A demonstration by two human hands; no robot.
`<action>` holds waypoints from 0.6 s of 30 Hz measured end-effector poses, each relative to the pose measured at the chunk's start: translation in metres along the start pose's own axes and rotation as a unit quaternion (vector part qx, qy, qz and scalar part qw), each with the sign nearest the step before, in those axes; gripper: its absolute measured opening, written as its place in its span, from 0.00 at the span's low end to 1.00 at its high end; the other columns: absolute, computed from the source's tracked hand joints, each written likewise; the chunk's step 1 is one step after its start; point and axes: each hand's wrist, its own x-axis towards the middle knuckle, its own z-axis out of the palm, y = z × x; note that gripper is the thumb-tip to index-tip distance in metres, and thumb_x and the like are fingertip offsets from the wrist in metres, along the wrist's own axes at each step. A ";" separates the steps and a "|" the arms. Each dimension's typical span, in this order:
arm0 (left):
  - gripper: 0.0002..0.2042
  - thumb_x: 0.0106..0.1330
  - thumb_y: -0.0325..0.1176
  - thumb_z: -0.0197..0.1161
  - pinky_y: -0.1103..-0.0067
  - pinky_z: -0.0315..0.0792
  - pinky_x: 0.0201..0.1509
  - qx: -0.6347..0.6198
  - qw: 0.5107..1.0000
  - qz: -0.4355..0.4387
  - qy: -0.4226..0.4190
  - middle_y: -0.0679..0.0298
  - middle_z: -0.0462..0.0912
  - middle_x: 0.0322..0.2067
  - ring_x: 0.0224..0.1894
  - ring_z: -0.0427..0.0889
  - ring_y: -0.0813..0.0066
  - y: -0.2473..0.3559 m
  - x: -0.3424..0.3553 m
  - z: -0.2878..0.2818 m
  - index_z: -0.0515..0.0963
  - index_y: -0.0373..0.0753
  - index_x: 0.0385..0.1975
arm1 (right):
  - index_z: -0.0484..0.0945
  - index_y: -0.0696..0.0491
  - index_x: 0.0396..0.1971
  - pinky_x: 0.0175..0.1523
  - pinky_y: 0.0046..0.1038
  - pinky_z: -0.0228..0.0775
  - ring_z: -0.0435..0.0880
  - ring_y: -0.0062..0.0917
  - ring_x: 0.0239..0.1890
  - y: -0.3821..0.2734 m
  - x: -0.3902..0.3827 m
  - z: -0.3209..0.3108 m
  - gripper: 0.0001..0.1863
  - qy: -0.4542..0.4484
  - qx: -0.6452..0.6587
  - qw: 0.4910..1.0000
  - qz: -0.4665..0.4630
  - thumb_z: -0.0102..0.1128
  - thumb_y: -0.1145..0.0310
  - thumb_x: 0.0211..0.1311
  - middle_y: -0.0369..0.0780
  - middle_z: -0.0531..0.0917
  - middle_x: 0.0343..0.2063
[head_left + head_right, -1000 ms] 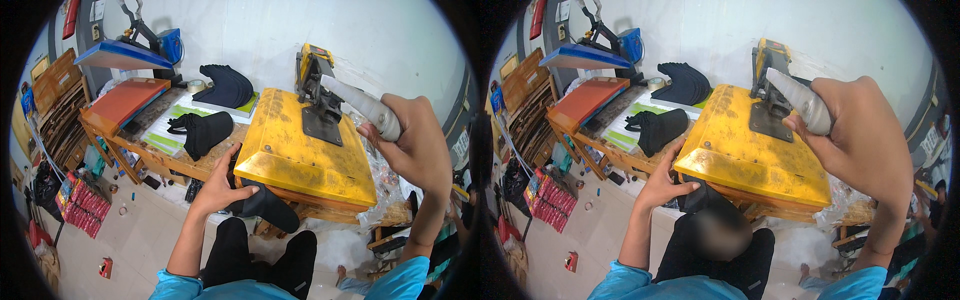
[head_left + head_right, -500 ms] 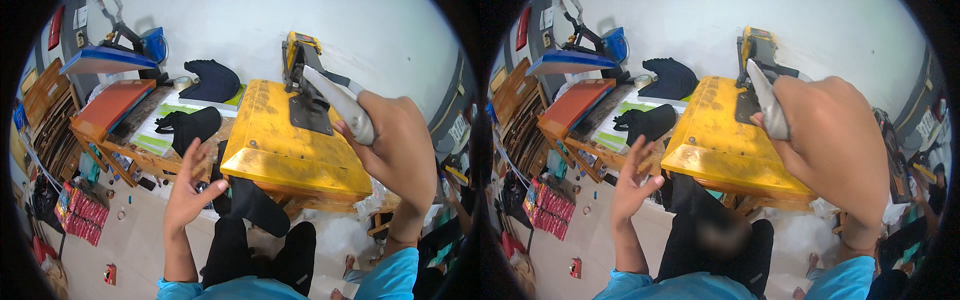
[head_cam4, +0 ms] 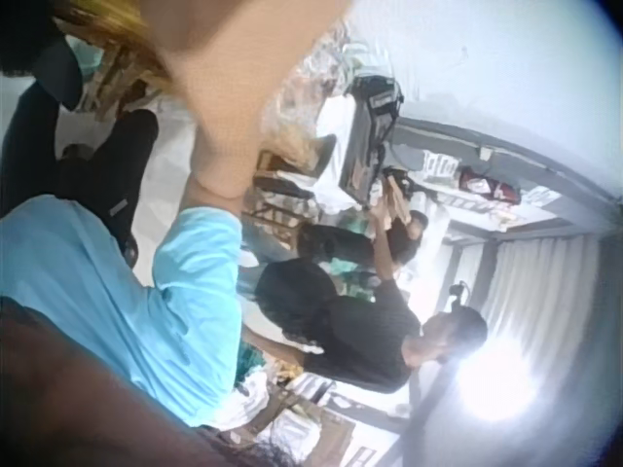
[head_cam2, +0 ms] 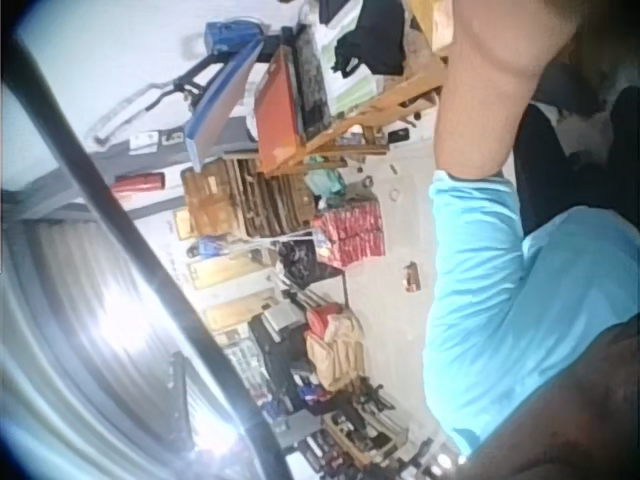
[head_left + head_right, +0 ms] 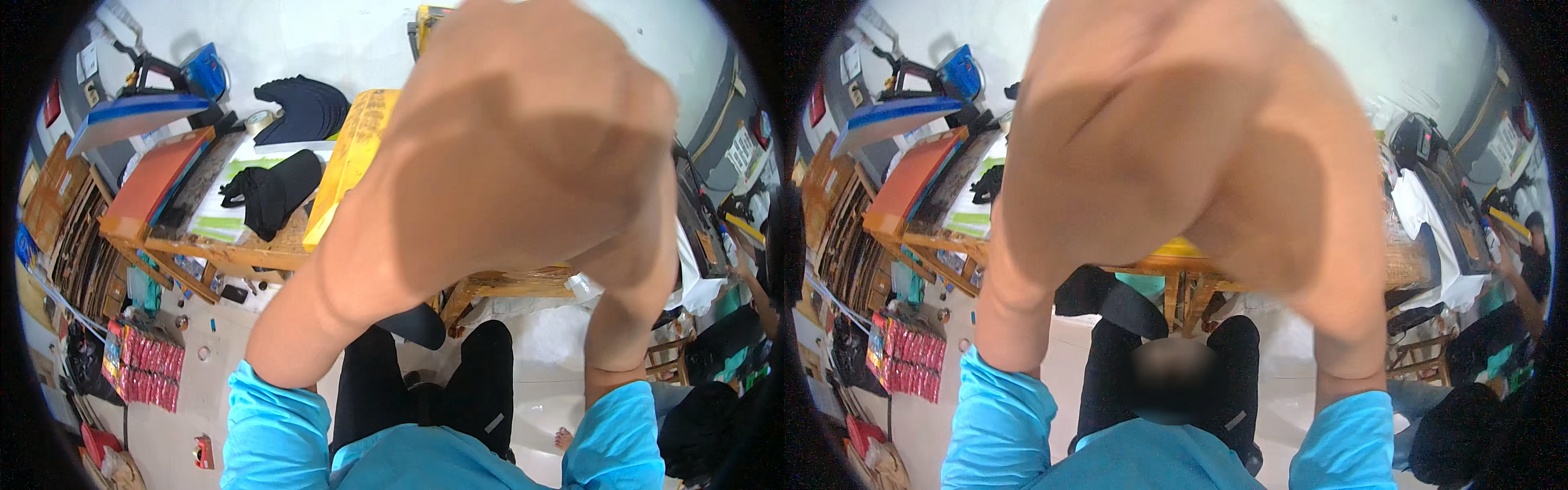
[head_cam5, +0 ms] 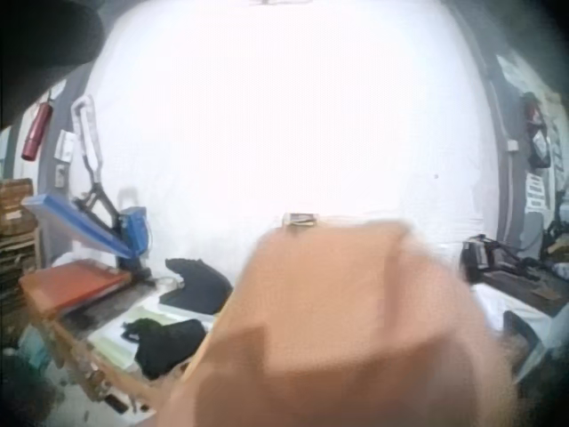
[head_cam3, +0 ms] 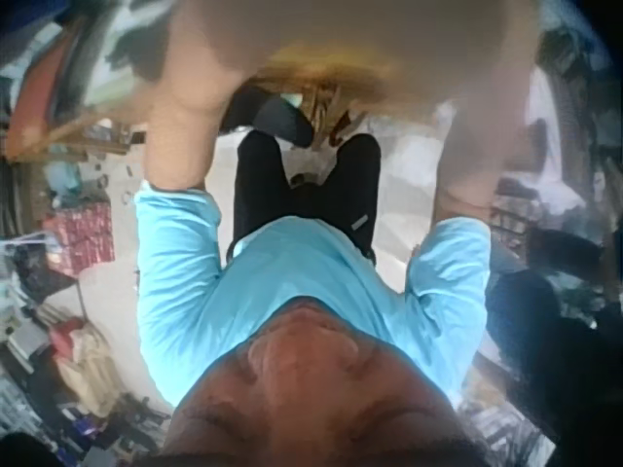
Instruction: The person prepares a black hat, aligns a small graphic label on it, and uses a manual heat press to secure the design onto the fabric.
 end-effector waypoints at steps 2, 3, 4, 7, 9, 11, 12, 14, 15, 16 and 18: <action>0.06 0.74 0.28 0.61 0.67 0.80 0.43 0.000 1.000 -0.004 -0.012 0.59 0.89 0.43 0.40 0.88 0.60 0.004 -0.011 0.005 0.83 0.35 0.42 | 0.84 0.57 0.46 0.48 0.41 0.79 0.86 0.47 0.43 -0.014 -0.011 0.025 0.13 -0.009 0.025 0.998 0.052 0.71 0.69 0.64 0.51 0.87 0.42; 0.06 0.74 0.29 0.61 0.66 0.80 0.41 -0.095 0.991 -0.099 -0.011 0.59 0.89 0.40 0.36 0.87 0.59 0.012 -0.021 -0.002 0.83 0.36 0.37 | 0.84 0.57 0.46 0.48 0.41 0.79 0.86 0.47 0.43 -0.026 -0.009 0.037 0.13 0.002 0.050 0.997 0.063 0.70 0.69 0.64 0.51 0.87 0.42; 0.07 0.72 0.31 0.62 0.67 0.80 0.39 -0.150 0.982 -0.116 -0.001 0.58 0.90 0.37 0.34 0.88 0.58 0.010 -0.022 0.006 0.84 0.35 0.36 | 0.84 0.57 0.46 0.49 0.41 0.79 0.86 0.47 0.43 -0.028 -0.016 0.038 0.13 -0.007 0.036 0.996 0.084 0.69 0.69 0.64 0.51 0.87 0.42; 0.12 0.68 0.35 0.60 0.70 0.82 0.39 -0.225 0.964 -0.141 0.025 0.55 0.90 0.31 0.30 0.89 0.56 0.001 -0.033 0.016 0.87 0.33 0.35 | 0.84 0.57 0.45 0.49 0.41 0.79 0.87 0.46 0.44 -0.037 -0.019 0.050 0.12 0.006 0.036 0.993 0.117 0.67 0.69 0.64 0.51 0.87 0.42; 0.19 0.70 0.39 0.54 0.73 0.83 0.43 -0.202 0.967 -0.157 0.016 0.51 0.91 0.33 0.34 0.92 0.61 0.000 -0.034 0.019 0.88 0.30 0.38 | 0.84 0.57 0.45 0.50 0.41 0.80 0.87 0.45 0.45 -0.037 -0.022 0.051 0.12 0.020 0.024 0.991 0.133 0.65 0.70 0.64 0.51 0.88 0.42; 0.25 0.74 0.43 0.49 0.73 0.83 0.48 -0.144 0.972 -0.187 -0.021 0.49 0.93 0.36 0.38 0.93 0.65 0.011 -0.024 0.011 0.88 0.27 0.40 | 0.84 0.58 0.45 0.50 0.41 0.80 0.88 0.44 0.45 -0.037 -0.017 0.051 0.12 0.036 0.012 0.989 0.140 0.64 0.70 0.64 0.51 0.88 0.42; 0.27 0.75 0.45 0.48 0.71 0.83 0.48 -0.207 0.958 -0.201 0.006 0.49 0.93 0.37 0.39 0.92 0.64 0.003 -0.034 0.029 0.89 0.26 0.41 | 0.84 0.58 0.45 0.50 0.41 0.80 0.88 0.44 0.45 -0.032 -0.018 0.050 0.12 0.037 0.002 0.988 0.148 0.63 0.70 0.64 0.51 0.88 0.42; 0.31 0.77 0.49 0.45 0.73 0.79 0.51 -0.163 0.963 -0.215 -0.013 0.49 0.92 0.39 0.42 0.89 0.64 0.009 -0.032 0.013 0.88 0.24 0.44 | 0.86 0.56 0.37 0.46 0.43 0.80 0.89 0.44 0.40 -0.032 0.004 0.045 0.08 0.052 0.042 0.984 0.163 0.63 0.69 0.62 0.49 0.88 0.35; 0.31 0.77 0.49 0.43 0.73 0.78 0.54 -0.158 0.964 -0.216 -0.003 0.49 0.91 0.40 0.44 0.88 0.63 0.005 -0.039 0.009 0.87 0.23 0.44 | 0.87 0.55 0.29 0.42 0.44 0.81 0.90 0.44 0.34 -0.033 0.016 0.046 0.07 0.057 0.078 0.980 0.175 0.63 0.69 0.60 0.48 0.88 0.28; 0.31 0.76 0.48 0.44 0.72 0.77 0.56 -0.170 0.959 -0.228 0.006 0.48 0.91 0.41 0.46 0.88 0.62 0.001 -0.042 0.010 0.86 0.22 0.44 | 0.87 0.54 0.22 0.38 0.45 0.80 0.90 0.44 0.30 -0.030 0.024 0.041 0.09 0.047 0.144 0.974 0.167 0.64 0.68 0.58 0.46 0.87 0.21; 0.30 0.75 0.47 0.45 0.70 0.76 0.58 -0.163 0.956 -0.241 0.030 0.47 0.90 0.43 0.48 0.87 0.61 -0.001 -0.043 0.014 0.85 0.22 0.44 | 0.86 0.54 0.19 0.38 0.44 0.81 0.90 0.44 0.29 -0.032 0.028 0.046 0.09 0.075 0.182 0.948 0.248 0.64 0.69 0.56 0.47 0.87 0.21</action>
